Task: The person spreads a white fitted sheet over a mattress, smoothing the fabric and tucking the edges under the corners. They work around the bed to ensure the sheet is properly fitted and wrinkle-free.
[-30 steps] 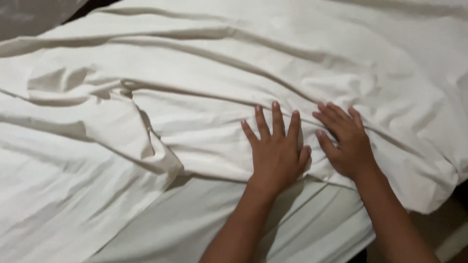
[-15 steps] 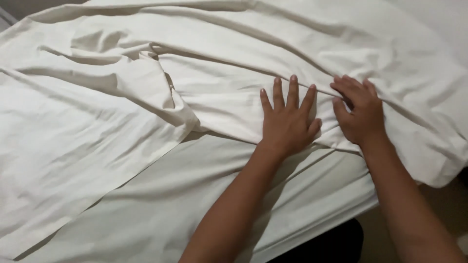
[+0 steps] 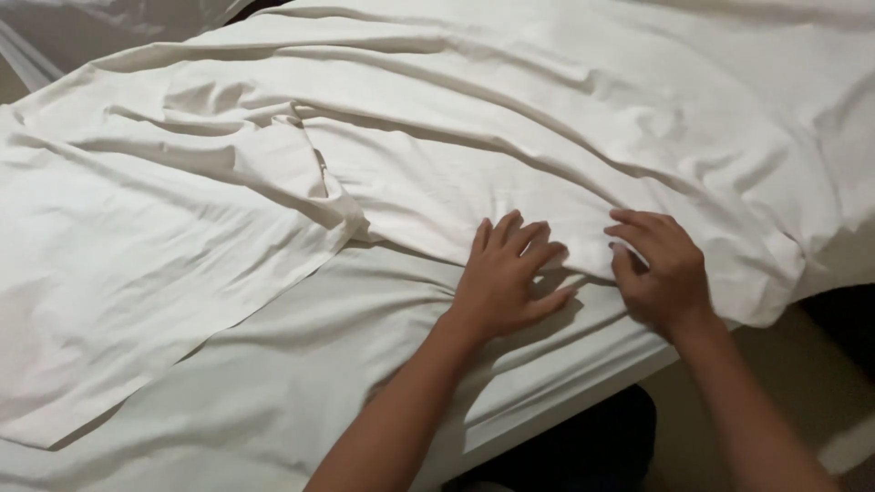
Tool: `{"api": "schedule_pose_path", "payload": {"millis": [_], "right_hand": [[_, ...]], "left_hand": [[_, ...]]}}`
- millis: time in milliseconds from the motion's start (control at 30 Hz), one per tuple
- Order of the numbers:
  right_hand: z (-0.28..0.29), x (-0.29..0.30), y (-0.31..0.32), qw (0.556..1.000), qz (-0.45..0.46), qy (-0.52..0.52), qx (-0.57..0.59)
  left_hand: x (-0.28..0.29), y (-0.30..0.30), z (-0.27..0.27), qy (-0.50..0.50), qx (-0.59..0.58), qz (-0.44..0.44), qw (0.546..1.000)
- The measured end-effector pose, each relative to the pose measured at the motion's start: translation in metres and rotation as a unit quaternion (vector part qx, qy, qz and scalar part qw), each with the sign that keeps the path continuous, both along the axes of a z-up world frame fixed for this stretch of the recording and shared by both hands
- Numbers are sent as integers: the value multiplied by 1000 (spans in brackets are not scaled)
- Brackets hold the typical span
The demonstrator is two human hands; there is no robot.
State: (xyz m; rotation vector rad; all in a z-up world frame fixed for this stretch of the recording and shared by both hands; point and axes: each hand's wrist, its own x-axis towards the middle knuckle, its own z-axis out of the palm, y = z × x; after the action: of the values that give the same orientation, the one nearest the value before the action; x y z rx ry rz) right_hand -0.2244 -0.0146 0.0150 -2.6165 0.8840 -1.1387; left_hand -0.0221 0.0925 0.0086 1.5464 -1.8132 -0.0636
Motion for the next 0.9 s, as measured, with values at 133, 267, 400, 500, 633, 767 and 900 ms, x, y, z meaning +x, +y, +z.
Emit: {"api": "schedule_pose_path", "payload": {"millis": [133,267,400,500,633,767,900], "right_hand": [[-8,-15,11,1000,28,-2,-5],[-6,-23,9,999,12,27,13],[-3,-23,-7,999,-15,45,8],[18,-7,-12,999,-13,41,-12],[34,15,-8,995,-31,29,-95],[24,25,2,989,-79,70,-99],[-13,23,-8,992,-28,122,-30]], "left_hand": [[-6,2,3,-1,6,6,1000],[-3,-9,-5,7,-44,17,999],[7,-23,-1,72,-92,10,993],[14,-40,5,72,-157,18,985],[25,-61,5,95,-162,21,982],[32,-90,-17,63,-140,62,986],[40,-118,-30,45,-125,108,985]]}}
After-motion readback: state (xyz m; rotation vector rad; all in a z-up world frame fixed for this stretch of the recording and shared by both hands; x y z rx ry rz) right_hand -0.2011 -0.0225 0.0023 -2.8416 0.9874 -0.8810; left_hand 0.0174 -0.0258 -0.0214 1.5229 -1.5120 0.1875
